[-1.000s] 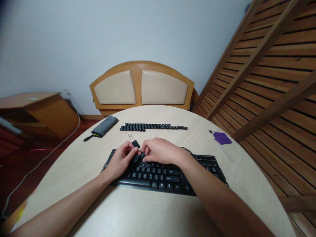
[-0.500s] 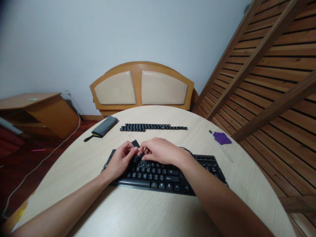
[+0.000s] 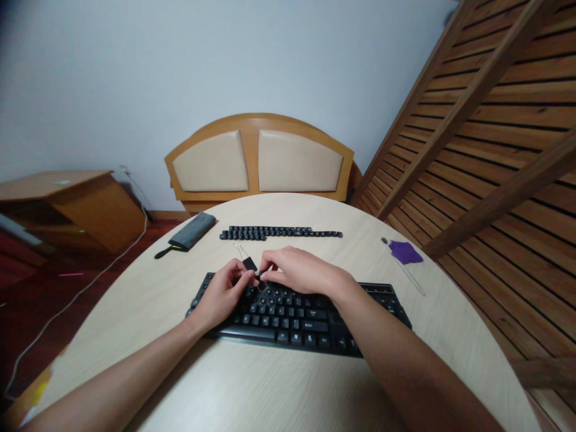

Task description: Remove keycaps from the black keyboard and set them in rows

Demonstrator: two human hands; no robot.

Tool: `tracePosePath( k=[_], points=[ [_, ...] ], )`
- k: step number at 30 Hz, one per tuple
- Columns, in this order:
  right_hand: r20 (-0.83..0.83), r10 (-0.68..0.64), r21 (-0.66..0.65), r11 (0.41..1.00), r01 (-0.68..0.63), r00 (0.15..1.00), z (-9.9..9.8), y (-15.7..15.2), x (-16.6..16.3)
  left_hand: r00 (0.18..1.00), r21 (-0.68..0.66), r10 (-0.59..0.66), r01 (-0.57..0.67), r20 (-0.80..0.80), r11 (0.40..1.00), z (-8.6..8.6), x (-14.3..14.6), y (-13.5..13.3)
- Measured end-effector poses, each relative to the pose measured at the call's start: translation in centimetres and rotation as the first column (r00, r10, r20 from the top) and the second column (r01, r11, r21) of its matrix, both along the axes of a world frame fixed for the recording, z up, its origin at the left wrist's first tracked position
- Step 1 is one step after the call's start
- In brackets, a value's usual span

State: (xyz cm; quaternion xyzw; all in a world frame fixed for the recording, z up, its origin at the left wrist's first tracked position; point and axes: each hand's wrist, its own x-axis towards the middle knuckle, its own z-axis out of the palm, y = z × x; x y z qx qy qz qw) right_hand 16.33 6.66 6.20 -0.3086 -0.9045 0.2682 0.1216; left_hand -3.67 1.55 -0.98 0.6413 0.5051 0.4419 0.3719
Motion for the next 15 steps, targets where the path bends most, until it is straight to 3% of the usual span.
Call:
tracePosePath(
  k=[4, 11, 15],
  points=[
    [-0.068, -0.141, 0.049, 0.988, 0.145, 0.988, -0.5, 1.0, 0.1, 0.999, -0.006, -0.007, 0.007, -0.031, 1.000, 0.0, 0.1, 0.0],
    [0.092, -0.304, 0.227, 0.933, 0.278, 0.948, -1.3, 5.2, -1.8, 0.999, -0.004, -0.018, 0.017, -0.051, 1.000, 0.1, 0.2, -0.1],
    [0.064, -0.395, 0.282, 0.888, 0.363, 0.917, -1.4, 8.0, -3.4, 0.998, -0.013, -0.018, 0.017, -0.058, 1.000, 0.1, 0.3, -0.1]
  ],
)
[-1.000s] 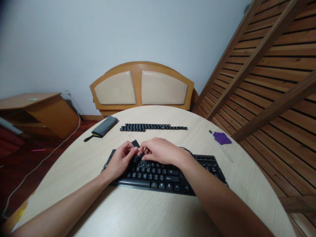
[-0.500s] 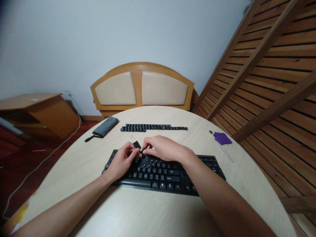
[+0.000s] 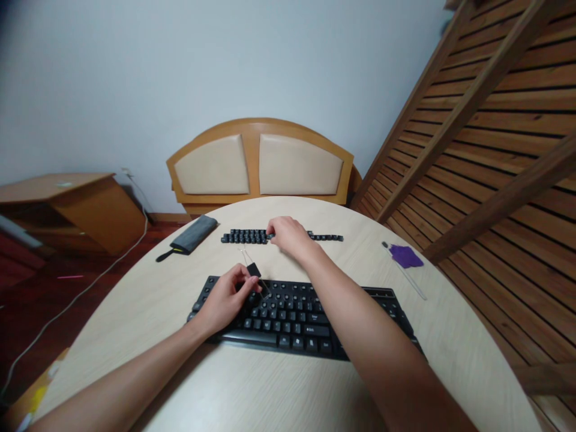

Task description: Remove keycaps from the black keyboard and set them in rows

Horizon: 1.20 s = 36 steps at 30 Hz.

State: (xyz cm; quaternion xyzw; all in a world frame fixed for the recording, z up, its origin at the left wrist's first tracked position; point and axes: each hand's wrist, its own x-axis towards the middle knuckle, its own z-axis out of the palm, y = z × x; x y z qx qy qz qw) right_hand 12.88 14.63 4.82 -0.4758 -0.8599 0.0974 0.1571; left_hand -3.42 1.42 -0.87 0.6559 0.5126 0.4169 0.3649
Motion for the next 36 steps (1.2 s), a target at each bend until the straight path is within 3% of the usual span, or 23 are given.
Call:
tracePosePath(
  k=[5, 12, 21, 36],
  points=[
    [-0.137, -0.061, 0.098, 0.992, 0.075, 0.989, -2.4, 1.0, -0.7, 1.000, -0.005, -0.005, 0.005, 0.009, 1.000, -0.2, -0.1, 0.0],
    [-0.092, -0.068, 0.128, 0.989, 0.080, 0.993, -5.0, 0.7, -0.1, 1.000, -0.008, -0.004, 0.004, 0.013, 1.000, 0.2, 0.0, -0.1],
    [0.003, -0.119, 0.130, 0.984, 0.118, 0.993, -6.0, 1.0, -0.5, 1.000, -0.004, -0.010, 0.010, -0.001, 1.000, 0.0, 0.0, -0.1],
    [0.034, -0.120, 0.107, 0.988, 0.116, 0.992, -6.0, 1.0, -1.1, 1.000, -0.008, -0.016, 0.016, -0.011, 1.000, 0.0, -0.1, 0.0]
  ],
)
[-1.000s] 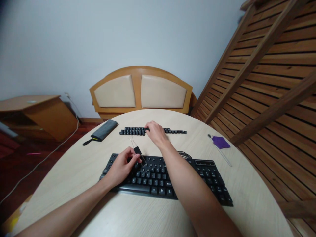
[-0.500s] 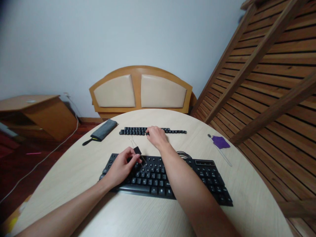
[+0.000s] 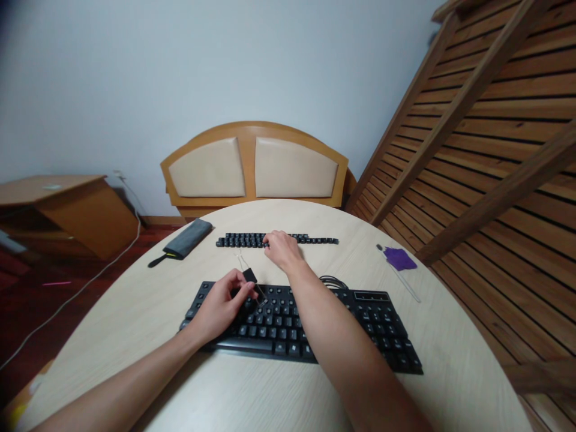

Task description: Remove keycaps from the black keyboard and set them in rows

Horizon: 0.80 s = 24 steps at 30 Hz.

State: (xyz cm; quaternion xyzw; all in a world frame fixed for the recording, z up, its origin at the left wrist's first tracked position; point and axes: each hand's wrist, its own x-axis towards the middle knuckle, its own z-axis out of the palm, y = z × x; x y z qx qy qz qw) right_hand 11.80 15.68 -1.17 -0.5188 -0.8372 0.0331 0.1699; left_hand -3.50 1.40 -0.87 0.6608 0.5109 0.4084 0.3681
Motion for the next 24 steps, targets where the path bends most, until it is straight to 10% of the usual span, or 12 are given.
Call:
tracePosePath(
  k=[24],
  points=[
    [-0.006, -0.053, -0.049, 0.997, 0.052, 0.999, 0.48, -0.11, -0.10, 1.000, 0.010, -0.009, 0.009, -0.015, 1.000, 0.20, 0.07, -0.04]
  ],
)
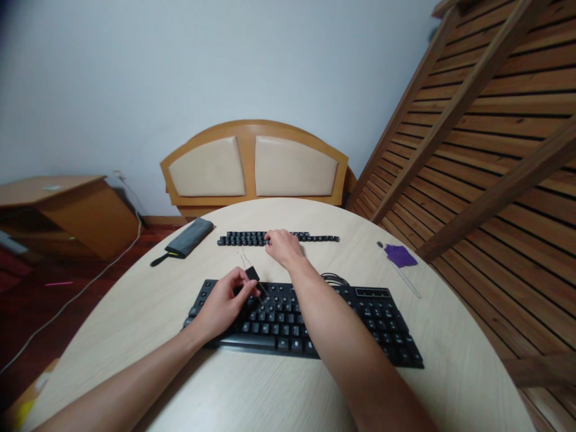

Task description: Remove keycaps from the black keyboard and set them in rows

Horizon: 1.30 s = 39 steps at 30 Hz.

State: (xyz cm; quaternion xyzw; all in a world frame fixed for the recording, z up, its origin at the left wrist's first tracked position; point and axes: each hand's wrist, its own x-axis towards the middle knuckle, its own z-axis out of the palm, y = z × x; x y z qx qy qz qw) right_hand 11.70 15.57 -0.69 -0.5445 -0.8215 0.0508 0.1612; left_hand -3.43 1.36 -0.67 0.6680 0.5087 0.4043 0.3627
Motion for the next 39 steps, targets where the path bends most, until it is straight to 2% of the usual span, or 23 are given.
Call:
tracePosePath(
  k=[6, 11, 15, 19, 24, 29, 35, 39],
  points=[
    [0.041, 0.009, -0.020, 1.000, -0.009, 0.999, 0.8, -0.5, -0.2, 1.000, 0.006, -0.010, 0.010, -0.006, 1.000, -0.1, 0.0, 0.1],
    [0.117, 0.061, -0.073, 0.996, -0.053, 0.991, 3.1, -1.4, 0.4, 0.999, 0.011, -0.051, 0.050, 0.015, 0.999, -0.2, 0.0, 0.1],
    [0.182, 0.123, -0.196, 0.977, -0.087, 0.976, 5.6, -3.7, 3.0, 0.996, 0.015, -0.087, 0.087, 0.022, 0.996, -0.2, -0.1, 0.1],
    [0.125, 0.231, -0.378, 0.910, -0.169, 0.965, 7.1, -7.0, 6.4, 0.995, 0.003, -0.099, 0.099, 0.024, 0.995, 0.0, -0.1, 0.1],
    [0.132, 0.240, -0.452, 0.878, -0.157, 0.962, 7.2, -9.5, 8.0, 0.996, 0.015, -0.087, 0.087, -0.001, 0.996, 0.1, 0.0, 0.0],
    [0.175, 0.224, -0.421, 0.897, -0.132, 0.959, 7.1, -10.5, 7.3, 0.994, 0.024, -0.099, 0.101, -0.045, 0.995, 0.2, -0.1, -0.1],
    [0.142, 0.314, -0.403, 0.885, -0.235, 0.939, 7.3, -11.2, 7.3, 0.994, 0.049, -0.068, 0.073, -0.087, 0.996, 0.9, -0.2, -0.7],
    [0.175, 0.330, -0.411, 0.880, -0.236, 0.928, 7.6, -11.6, 7.1, 0.979, 0.100, -0.073, 0.093, -0.188, 0.991, 1.3, 0.1, -1.2]
  ],
)
